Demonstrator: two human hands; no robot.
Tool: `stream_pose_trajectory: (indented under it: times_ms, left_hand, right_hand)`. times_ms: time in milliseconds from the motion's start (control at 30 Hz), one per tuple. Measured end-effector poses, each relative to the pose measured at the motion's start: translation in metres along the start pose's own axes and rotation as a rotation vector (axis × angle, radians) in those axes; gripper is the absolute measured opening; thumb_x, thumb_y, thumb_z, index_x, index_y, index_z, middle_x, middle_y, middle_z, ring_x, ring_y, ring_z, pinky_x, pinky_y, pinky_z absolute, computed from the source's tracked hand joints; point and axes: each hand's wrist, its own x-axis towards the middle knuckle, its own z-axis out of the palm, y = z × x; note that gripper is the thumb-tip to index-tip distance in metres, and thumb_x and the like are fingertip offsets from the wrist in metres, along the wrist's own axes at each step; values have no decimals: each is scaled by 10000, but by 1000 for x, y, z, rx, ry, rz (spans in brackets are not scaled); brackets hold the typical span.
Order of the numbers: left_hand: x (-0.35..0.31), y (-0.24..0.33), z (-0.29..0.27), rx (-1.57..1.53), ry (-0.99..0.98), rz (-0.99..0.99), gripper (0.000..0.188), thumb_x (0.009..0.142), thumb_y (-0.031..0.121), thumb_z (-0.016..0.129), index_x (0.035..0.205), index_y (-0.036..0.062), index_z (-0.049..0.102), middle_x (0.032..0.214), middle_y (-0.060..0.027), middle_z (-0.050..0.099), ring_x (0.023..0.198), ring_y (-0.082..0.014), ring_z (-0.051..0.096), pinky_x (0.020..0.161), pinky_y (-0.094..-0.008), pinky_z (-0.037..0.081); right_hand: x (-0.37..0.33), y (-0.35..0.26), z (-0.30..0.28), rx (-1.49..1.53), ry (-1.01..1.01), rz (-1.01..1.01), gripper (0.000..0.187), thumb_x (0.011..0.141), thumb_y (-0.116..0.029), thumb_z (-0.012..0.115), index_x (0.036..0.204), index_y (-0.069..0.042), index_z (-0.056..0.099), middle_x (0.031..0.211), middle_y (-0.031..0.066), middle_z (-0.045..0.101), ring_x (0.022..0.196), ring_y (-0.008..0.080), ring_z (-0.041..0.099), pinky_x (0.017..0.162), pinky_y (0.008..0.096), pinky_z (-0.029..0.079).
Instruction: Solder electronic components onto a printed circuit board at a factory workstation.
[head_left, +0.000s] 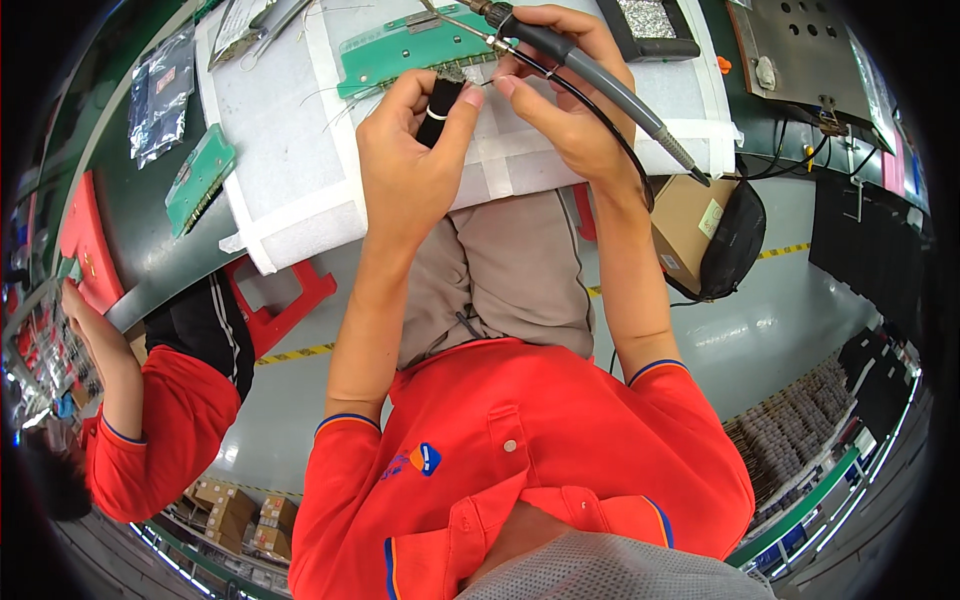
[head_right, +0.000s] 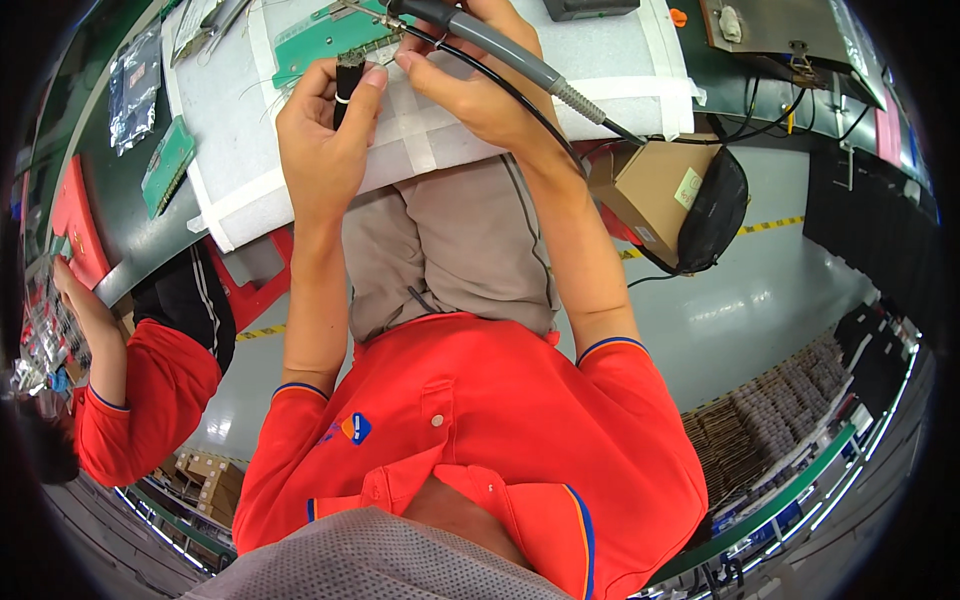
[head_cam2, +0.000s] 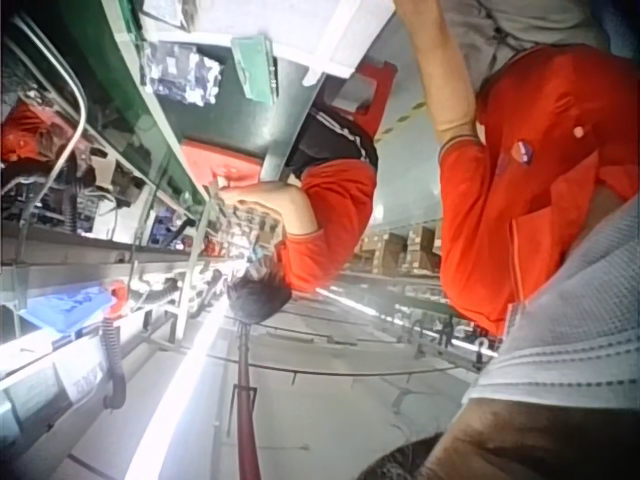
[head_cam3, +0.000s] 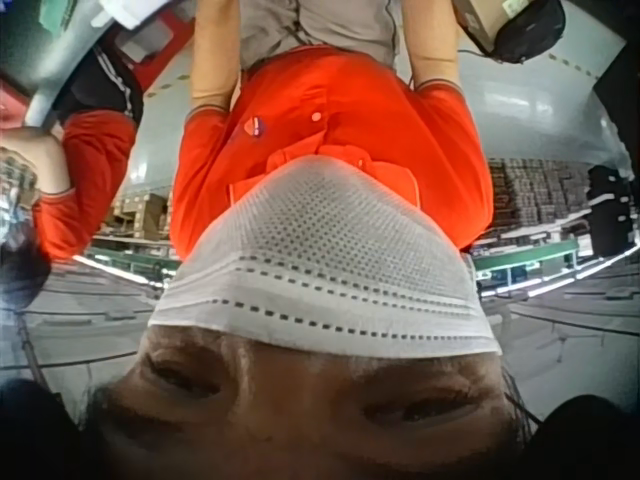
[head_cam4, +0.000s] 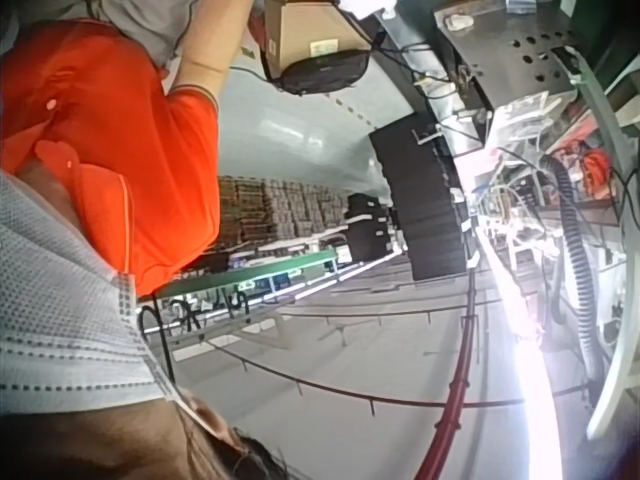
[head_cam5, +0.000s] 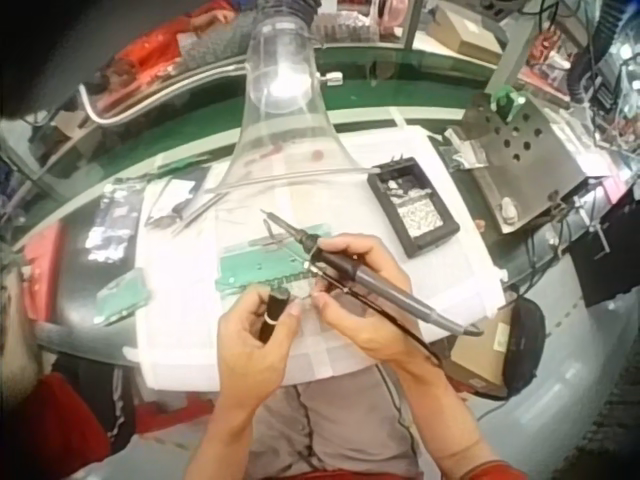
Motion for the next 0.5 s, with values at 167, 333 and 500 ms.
stream_pose_trajectory:
  times_ms: [167, 333, 500]
  left_hand:
    - [0, -2, -1, -75, 16, -14, 131, 884, 90, 679, 904, -24, 618, 770, 3, 621, 657, -31, 502, 571, -195, 390]
    - [0, -2, 2, -108, 37, -8, 134, 884, 89, 680, 918, -27, 624, 819, -16, 636, 719, -48, 530, 640, -197, 420]
    - [0, -1, -1, -104, 55, -13, 135, 886, 88, 677, 930, -29, 625, 862, -27, 643, 773, -60, 543, 694, -203, 435]
  right_hand:
    - [15, -41, 14, -102, 82, 339, 432, 822, 41, 661, 1223, 11, 503, 962, 59, 585, 847, 101, 580, 764, 234, 487]
    - [5, -12, 0, -121, 10, 45, 432, 808, 49, 651, 1214, 13, 508, 955, 54, 576, 824, 98, 566, 757, 229, 479]
    - [10, -13, 3, -99, -43, 62, 440, 798, 41, 655, 1212, 9, 510, 938, 48, 571, 817, 98, 556, 747, 231, 474]
